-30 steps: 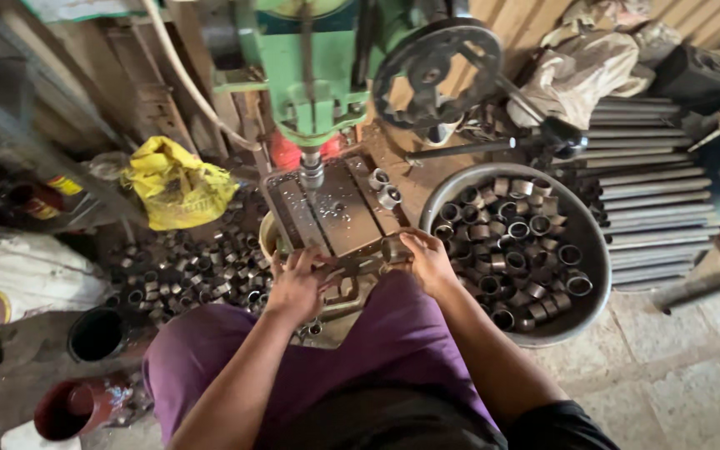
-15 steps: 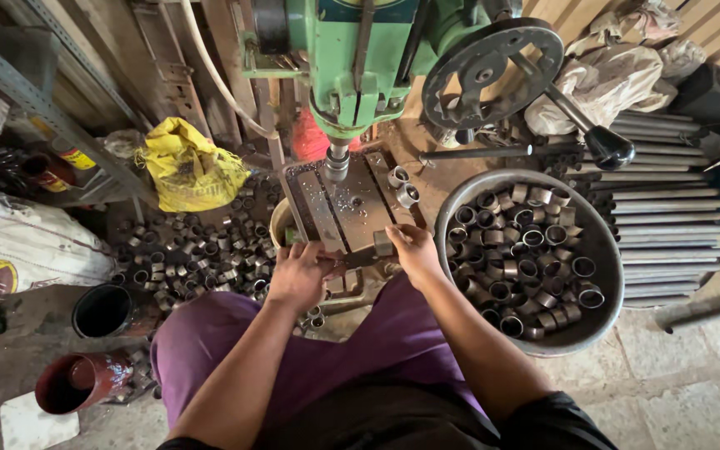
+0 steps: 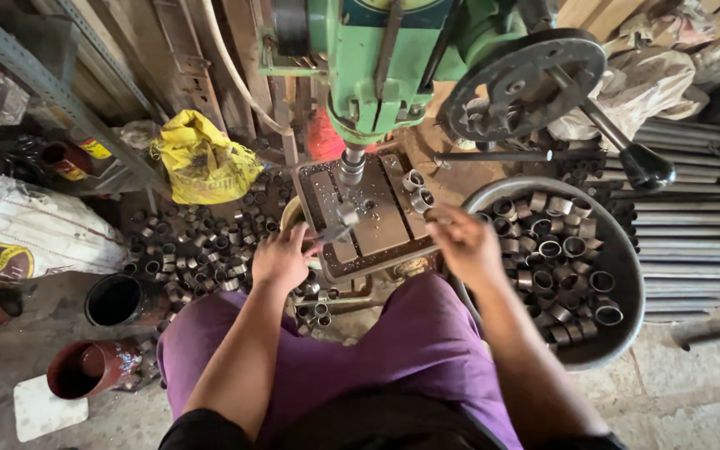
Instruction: The person sits on the floor and operates a green drill press to process small metal cylindrical parts. They pick up parts from a large metal basin, place them under the drill bit, and use a hand wheel to lower the drill. After drilling, the parts are placed into a smaller container or on the machine table.
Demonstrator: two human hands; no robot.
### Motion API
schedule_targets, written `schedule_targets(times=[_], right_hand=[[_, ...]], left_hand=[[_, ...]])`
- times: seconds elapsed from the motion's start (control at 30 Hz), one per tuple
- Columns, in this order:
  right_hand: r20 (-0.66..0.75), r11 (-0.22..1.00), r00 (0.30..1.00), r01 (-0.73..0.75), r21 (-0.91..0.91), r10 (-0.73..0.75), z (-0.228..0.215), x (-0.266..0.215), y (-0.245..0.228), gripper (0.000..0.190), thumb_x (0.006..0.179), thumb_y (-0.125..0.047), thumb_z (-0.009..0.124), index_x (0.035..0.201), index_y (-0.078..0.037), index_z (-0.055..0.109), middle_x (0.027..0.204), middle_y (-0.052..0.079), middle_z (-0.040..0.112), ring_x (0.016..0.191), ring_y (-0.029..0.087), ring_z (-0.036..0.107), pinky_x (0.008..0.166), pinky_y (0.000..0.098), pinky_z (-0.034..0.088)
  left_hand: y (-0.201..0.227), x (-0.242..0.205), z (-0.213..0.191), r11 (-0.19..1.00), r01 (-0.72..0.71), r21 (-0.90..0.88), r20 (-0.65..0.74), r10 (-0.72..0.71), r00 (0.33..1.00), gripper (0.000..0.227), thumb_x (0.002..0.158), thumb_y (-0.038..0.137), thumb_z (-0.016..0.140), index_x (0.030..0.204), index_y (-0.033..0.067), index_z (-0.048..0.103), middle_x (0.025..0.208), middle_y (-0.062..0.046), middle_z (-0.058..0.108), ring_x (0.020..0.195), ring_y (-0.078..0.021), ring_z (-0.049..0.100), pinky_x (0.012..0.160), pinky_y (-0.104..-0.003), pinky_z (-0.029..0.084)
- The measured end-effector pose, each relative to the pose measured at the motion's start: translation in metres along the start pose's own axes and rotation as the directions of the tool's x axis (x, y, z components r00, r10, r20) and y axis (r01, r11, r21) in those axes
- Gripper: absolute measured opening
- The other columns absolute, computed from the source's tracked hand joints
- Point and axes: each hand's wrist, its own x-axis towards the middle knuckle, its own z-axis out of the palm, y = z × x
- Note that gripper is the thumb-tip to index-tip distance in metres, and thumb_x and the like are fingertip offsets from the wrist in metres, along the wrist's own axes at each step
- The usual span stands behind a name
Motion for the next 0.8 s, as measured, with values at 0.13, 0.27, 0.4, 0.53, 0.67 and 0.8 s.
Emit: schedule_targets(times=[0.13,0.27,0.4,0.53,0.67,0.8], right_hand=[[-0.388,0.768,0.675,0.618,-0.169,-0.628,-0.084,-0.026,-0.032,0.009,0.099,-0.004,0.076,0.107,-0.004,0.073,0.108,0.011,0.077,0.097,0.016,0.075,0.082,0.0281,0.061],[-0.534,0.664,0.427,0.628,-0.406,-0.73,-0.171,-0.022,-0.069,0.024,0.092,-0.016,0.066,0.101,0.002,0.078,0.088,0.012,0.076,0.065,0.017,0.063,0.052,0.0249,0.041],[-0.307,0.535,0.482,0.463,-0.706,-0.821,-0.199,0.001,-0.097,0.032,0.113,-0.022,0.064,0.13,0.005,0.066,0.115,0.015,0.07,0.1,0.026,0.069,0.085,0.035,0.055],[-0.301,0.81,0.92,0.031,-0.586,-0.253,-0.179,0.01,-0.101,0.038,0.1,-0.028,0.073,0.131,-0.006,0.071,0.096,0.017,0.07,0.068,0.029,0.065,0.06,0.0451,0.052],[-0.273,0.968,0.962,-0.042,-0.246,-0.028,-0.145,0.024,-0.071,0.025,0.105,-0.02,0.064,0.128,-0.012,0.068,0.082,0.005,0.072,0.064,0.014,0.066,0.059,0.0335,0.052],[-0.205,0.99,0.97,0.141,0.027,-0.133,-0.127,0.039,-0.045,0.016,0.106,-0.009,0.059,0.12,-0.004,0.065,0.082,0.003,0.069,0.064,0.008,0.062,0.059,0.0252,0.05]], left_hand=[[-0.009,0.01,0.004,1.0,0.014,0.009,0.018,-0.014,1.0,0.038,0.093,0.049,0.063,0.121,0.0234,0.065,0.116,-0.005,0.067,0.099,-0.034,0.068,0.085,-0.045,0.054],[-0.009,0.02,0.01,0.999,-0.001,-0.036,-0.04,0.0,0.999,0.034,0.092,0.051,0.064,0.113,0.0249,0.068,0.111,-0.003,0.069,0.098,-0.0323,0.068,0.085,-0.046,0.053],[-0.008,0.027,0.012,1.0,0.01,-0.021,-0.09,-0.012,0.996,0.036,0.092,0.055,0.065,0.109,0.0236,0.069,0.109,-0.004,0.07,0.098,-0.0312,0.068,0.084,-0.046,0.052],[-0.009,0.028,0.012,0.999,0.028,-0.022,-0.067,-0.029,0.997,0.038,0.09,0.056,0.065,0.111,0.0244,0.069,0.111,-0.004,0.07,0.102,-0.0305,0.067,0.087,-0.045,0.051],[-0.009,0.028,0.013,0.999,0.035,-0.036,-0.046,-0.036,0.998,0.04,0.093,0.057,0.062,0.113,0.0234,0.069,0.112,-0.003,0.07,0.104,-0.0285,0.067,0.09,-0.044,0.051],[-0.008,0.033,0.014,0.999,0.052,-0.015,0.021,-0.052,0.998,0.044,0.095,0.059,0.06,0.114,0.0203,0.069,0.111,-0.004,0.069,0.1,-0.0277,0.067,0.089,-0.045,0.05]])
